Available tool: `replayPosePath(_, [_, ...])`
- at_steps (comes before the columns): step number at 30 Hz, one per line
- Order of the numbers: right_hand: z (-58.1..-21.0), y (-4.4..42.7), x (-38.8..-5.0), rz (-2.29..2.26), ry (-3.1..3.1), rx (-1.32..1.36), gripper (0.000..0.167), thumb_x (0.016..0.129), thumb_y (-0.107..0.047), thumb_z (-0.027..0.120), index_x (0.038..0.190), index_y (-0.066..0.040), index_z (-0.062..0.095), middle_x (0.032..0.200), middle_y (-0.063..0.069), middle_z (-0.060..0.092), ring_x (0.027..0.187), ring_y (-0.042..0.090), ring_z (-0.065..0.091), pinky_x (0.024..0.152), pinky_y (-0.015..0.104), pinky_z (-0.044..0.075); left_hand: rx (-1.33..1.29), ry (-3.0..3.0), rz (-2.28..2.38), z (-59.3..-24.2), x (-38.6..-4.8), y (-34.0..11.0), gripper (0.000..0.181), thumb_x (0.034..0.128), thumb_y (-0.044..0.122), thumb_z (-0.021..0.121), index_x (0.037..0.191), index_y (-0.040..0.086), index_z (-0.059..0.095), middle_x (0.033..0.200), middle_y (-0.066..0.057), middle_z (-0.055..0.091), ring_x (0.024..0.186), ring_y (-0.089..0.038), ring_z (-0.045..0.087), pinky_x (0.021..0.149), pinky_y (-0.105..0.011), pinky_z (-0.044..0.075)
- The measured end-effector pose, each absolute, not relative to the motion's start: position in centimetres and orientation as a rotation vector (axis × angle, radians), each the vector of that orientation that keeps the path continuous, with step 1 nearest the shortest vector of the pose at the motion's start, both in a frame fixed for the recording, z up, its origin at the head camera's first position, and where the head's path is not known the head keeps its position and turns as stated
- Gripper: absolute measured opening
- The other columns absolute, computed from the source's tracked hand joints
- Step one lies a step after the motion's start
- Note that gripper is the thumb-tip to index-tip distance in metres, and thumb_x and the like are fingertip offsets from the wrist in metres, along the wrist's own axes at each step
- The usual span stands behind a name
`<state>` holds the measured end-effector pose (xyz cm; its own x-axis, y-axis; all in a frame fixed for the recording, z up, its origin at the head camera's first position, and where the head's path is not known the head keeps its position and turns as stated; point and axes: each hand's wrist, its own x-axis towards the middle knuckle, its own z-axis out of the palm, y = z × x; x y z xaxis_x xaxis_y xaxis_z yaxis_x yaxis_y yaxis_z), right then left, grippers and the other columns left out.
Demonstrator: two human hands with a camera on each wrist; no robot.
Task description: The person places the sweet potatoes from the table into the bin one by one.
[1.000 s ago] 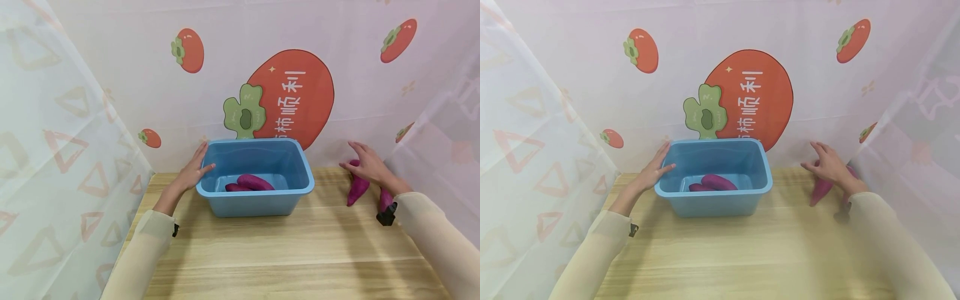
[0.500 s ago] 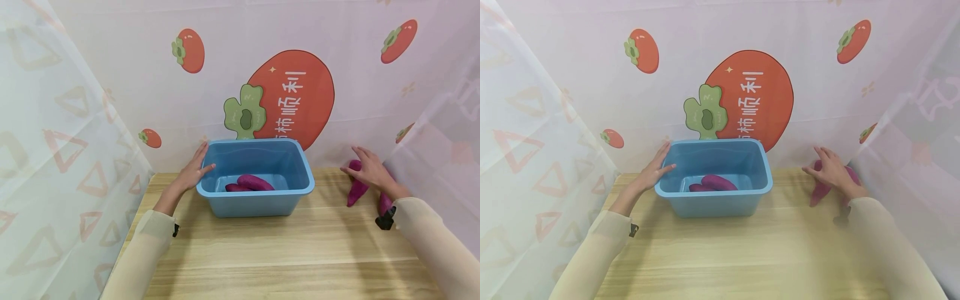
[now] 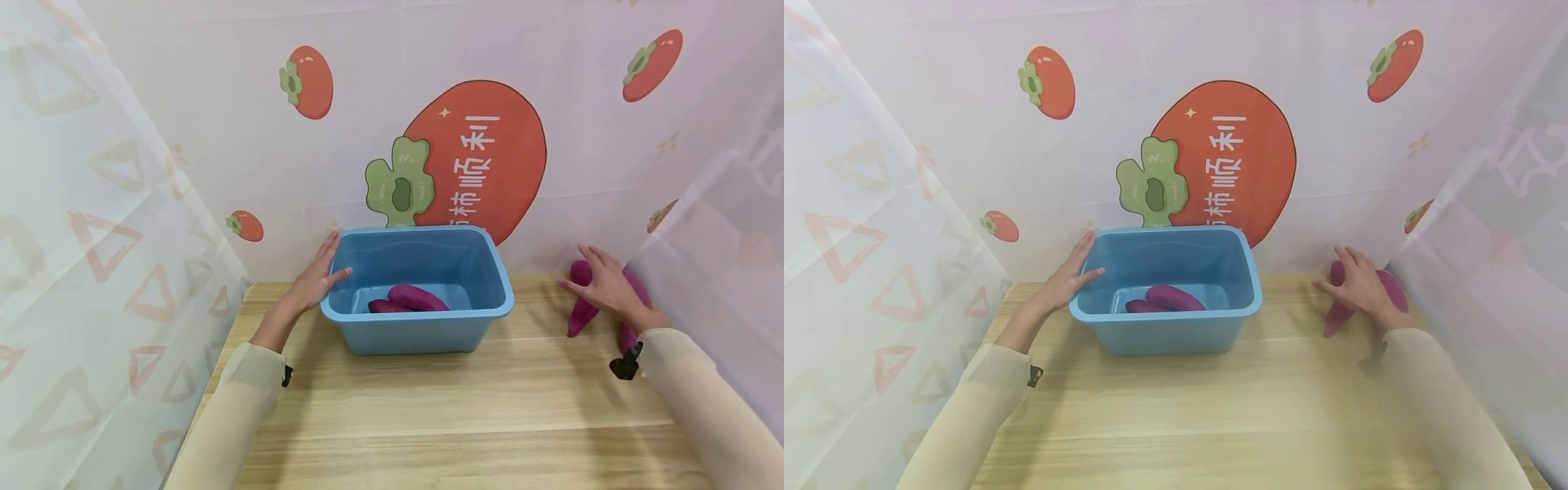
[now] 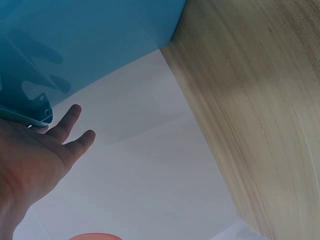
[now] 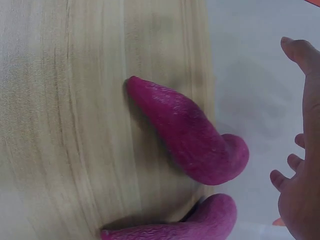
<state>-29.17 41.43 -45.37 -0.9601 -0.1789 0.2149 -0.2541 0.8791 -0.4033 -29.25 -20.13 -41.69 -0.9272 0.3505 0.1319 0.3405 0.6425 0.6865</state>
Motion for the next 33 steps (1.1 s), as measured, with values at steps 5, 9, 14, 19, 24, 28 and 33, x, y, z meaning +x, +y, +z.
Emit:
replayPosePath(5, [-46.0,41.6,-29.2,0.654,-2.860,0.332,0.101,0.094,-0.045,0.075,0.162,0.008,0.024,0.158,0.046,0.025,0.143,0.068,0.024,0.113,0.083,0.020,0.589,2.835,1.182,-41.7,-29.3,-20.1,0.088,0.1059,0.041,0.055,0.172,0.017,0.003,0.180,-0.003,-0.003,0.165,-0.033,0.001,0.123,-0.075,0.015])
replayPosePath(9, [-46.7,41.7,-29.2,0.678,-2.861,0.314,0.103,0.093,-0.045,0.075,0.163,0.008,0.022,0.160,0.047,0.020,0.145,0.068,0.022,0.113,0.084,0.018,0.598,2.838,1.181,-41.7,-29.3,-20.2,0.087,0.1061,0.040,0.056,0.172,0.016,0.003,0.180,-0.003,-0.003,0.165,-0.033,0.001,0.123,-0.075,0.014])
replayPosePath(14, [-47.4,41.7,-29.1,0.723,-2.873,0.289,0.106,0.093,-0.047,0.076,0.164,0.007,0.019,0.163,0.047,0.014,0.148,0.067,0.017,0.115,0.083,0.015,0.589,2.844,1.176,-41.6,-29.1,-20.3,0.088,0.1056,0.035,0.057,0.172,0.016,0.003,0.180,-0.004,-0.004,0.165,-0.034,0.000,0.123,-0.075,0.014])
replayPosePath(19, [-47.8,41.9,-29.1,0.730,-2.889,0.260,0.108,0.093,-0.049,0.076,0.164,0.008,0.017,0.162,0.047,0.013,0.149,0.067,0.016,0.116,0.082,0.014,0.590,2.851,1.167,-41.6,-29.1,-20.2,0.087,0.1055,0.034,0.057,0.172,0.014,0.004,0.180,-0.005,-0.002,0.165,-0.035,0.001,0.123,-0.076,0.014])
replayPosePath(24, [-48.3,42.1,-29.1,0.744,-2.918,0.235,0.112,0.093,-0.049,0.076,0.165,0.008,0.012,0.163,0.048,0.009,0.148,0.070,0.013,0.116,0.082,0.014,0.585,2.857,1.153,-41.5,-29.1,-20.0,0.087,0.1051,0.038,0.056,0.172,0.013,0.005,0.180,-0.006,-0.001,0.165,-0.034,0.001,0.123,-0.075,0.013])
replayPosePath(28, [-48.8,42.1,-29.0,0.757,-2.911,0.230,0.114,0.092,-0.048,0.077,0.165,0.009,0.011,0.162,0.049,0.009,0.148,0.071,0.012,0.117,0.081,0.012,0.591,2.848,1.157,-41.4,-29.0,-20.0,0.088,0.1050,0.038,0.057,0.171,0.011,0.006,0.180,-0.006,-0.001,0.165,-0.034,0.001,0.124,-0.074,0.013])
replayPosePath(33, [-49.4,42.2,-28.8,0.765,-2.873,0.222,0.113,0.090,-0.047,0.079,0.164,0.010,0.014,0.161,0.050,0.011,0.147,0.071,0.013,0.117,0.082,0.013,0.600,2.852,1.156,-41.4,-29.1,-20.0,0.088,0.1050,0.036,0.057,0.171,0.011,0.005,0.180,-0.007,-0.001,0.165,-0.035,0.001,0.124,-0.074,0.013])
